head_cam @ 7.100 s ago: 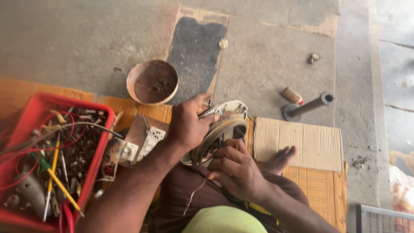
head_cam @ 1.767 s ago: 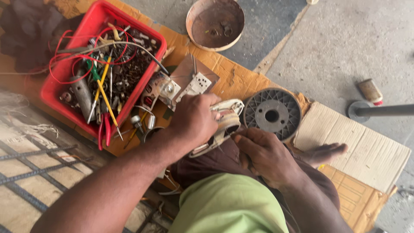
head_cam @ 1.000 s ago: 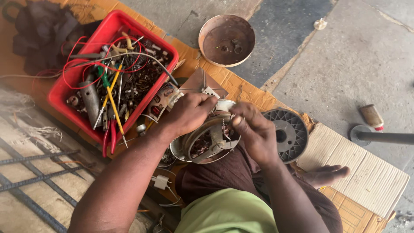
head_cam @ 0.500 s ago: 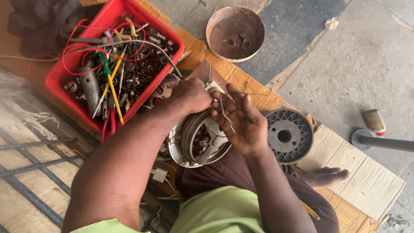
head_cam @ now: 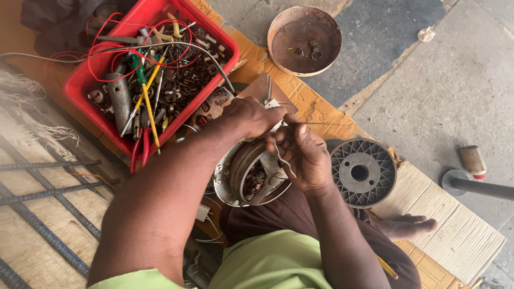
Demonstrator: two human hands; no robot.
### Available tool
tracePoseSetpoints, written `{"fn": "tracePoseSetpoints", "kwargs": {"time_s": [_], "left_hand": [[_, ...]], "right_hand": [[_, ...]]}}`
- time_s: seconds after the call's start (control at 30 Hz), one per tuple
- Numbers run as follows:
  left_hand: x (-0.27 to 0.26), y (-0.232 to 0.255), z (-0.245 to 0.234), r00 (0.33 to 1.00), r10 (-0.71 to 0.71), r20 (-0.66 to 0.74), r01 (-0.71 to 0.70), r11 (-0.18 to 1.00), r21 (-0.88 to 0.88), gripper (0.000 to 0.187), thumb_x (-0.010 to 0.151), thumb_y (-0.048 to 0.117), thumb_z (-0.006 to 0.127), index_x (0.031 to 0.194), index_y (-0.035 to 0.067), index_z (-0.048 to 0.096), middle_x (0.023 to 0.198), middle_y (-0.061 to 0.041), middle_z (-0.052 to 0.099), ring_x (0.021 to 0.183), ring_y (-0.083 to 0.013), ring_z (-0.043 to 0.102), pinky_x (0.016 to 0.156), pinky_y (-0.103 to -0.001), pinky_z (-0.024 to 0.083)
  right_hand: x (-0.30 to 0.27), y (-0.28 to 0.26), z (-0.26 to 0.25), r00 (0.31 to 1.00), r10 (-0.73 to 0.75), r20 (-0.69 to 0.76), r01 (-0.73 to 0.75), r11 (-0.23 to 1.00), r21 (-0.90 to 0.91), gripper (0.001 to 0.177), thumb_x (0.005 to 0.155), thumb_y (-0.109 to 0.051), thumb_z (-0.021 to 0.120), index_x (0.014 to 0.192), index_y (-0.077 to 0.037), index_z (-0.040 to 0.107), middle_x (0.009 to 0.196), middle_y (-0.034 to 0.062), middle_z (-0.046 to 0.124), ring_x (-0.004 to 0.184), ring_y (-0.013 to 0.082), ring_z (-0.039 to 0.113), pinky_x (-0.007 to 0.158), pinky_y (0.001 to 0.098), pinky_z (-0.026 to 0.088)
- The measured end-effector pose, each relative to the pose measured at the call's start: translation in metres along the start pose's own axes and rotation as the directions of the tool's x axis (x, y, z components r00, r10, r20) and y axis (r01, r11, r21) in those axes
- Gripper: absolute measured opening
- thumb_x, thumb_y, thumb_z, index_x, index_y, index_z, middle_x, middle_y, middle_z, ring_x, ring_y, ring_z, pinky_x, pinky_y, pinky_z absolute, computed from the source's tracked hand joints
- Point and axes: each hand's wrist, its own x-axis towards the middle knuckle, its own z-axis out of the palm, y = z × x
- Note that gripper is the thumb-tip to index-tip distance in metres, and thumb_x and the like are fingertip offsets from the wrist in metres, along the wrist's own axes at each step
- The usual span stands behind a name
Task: The person is sitting on the floor repairing an electric motor. They are using their hands to manipulate the wires and components of the motor, which is placed on a piece of cardboard. Various tools and parts are scattered around the workspace.
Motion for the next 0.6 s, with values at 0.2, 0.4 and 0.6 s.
{"fn": "tracePoseSetpoints", "kwargs": {"time_s": [0.2, 0.4, 0.6], "left_hand": [[-0.004, 0.004, 0.009, 0.999, -0.022, 0.034, 0.022, 1.000, 0.007, 0.098, 0.067, 0.087, 0.061, 0.113, 0.002, 0.076, 0.115, -0.017, 0.079, 0.102, -0.0275, 0.076, 0.090, -0.041, 0.061], [-0.023, 0.010, 0.012, 0.993, -0.060, -0.105, 0.073, 0.990, 0.119, 0.098, 0.076, 0.088, 0.063, 0.129, 0.005, 0.065, 0.132, -0.021, 0.061, 0.114, -0.0335, 0.063, 0.092, -0.044, 0.053], [-0.055, 0.028, 0.012, 0.997, -0.063, -0.040, 0.068, 0.989, 0.129, 0.081, 0.083, 0.078, 0.060, 0.125, 0.009, 0.068, 0.118, -0.014, 0.071, 0.103, -0.0297, 0.072, 0.084, -0.046, 0.060]], "right_hand": [[0.003, -0.011, 0.019, 0.989, 0.078, -0.127, -0.101, 0.977, -0.189, 0.053, 0.105, -0.052, 0.044, 0.116, -0.003, 0.063, 0.090, 0.0113, 0.068, 0.083, 0.0233, 0.065, 0.076, 0.0382, 0.054], [-0.011, -0.019, 0.040, 0.976, 0.100, -0.192, -0.108, 0.994, -0.032, 0.052, 0.116, -0.046, 0.043, 0.082, -0.008, 0.052, 0.069, 0.0045, 0.049, 0.067, 0.0217, 0.047, 0.065, 0.0362, 0.041], [-0.054, -0.021, 0.036, 0.960, 0.147, -0.237, -0.171, 0.982, -0.082, 0.053, 0.106, -0.036, 0.045, 0.059, -0.011, 0.038, 0.053, 0.0072, 0.035, 0.067, 0.0252, 0.044, 0.064, 0.0384, 0.038]]}}
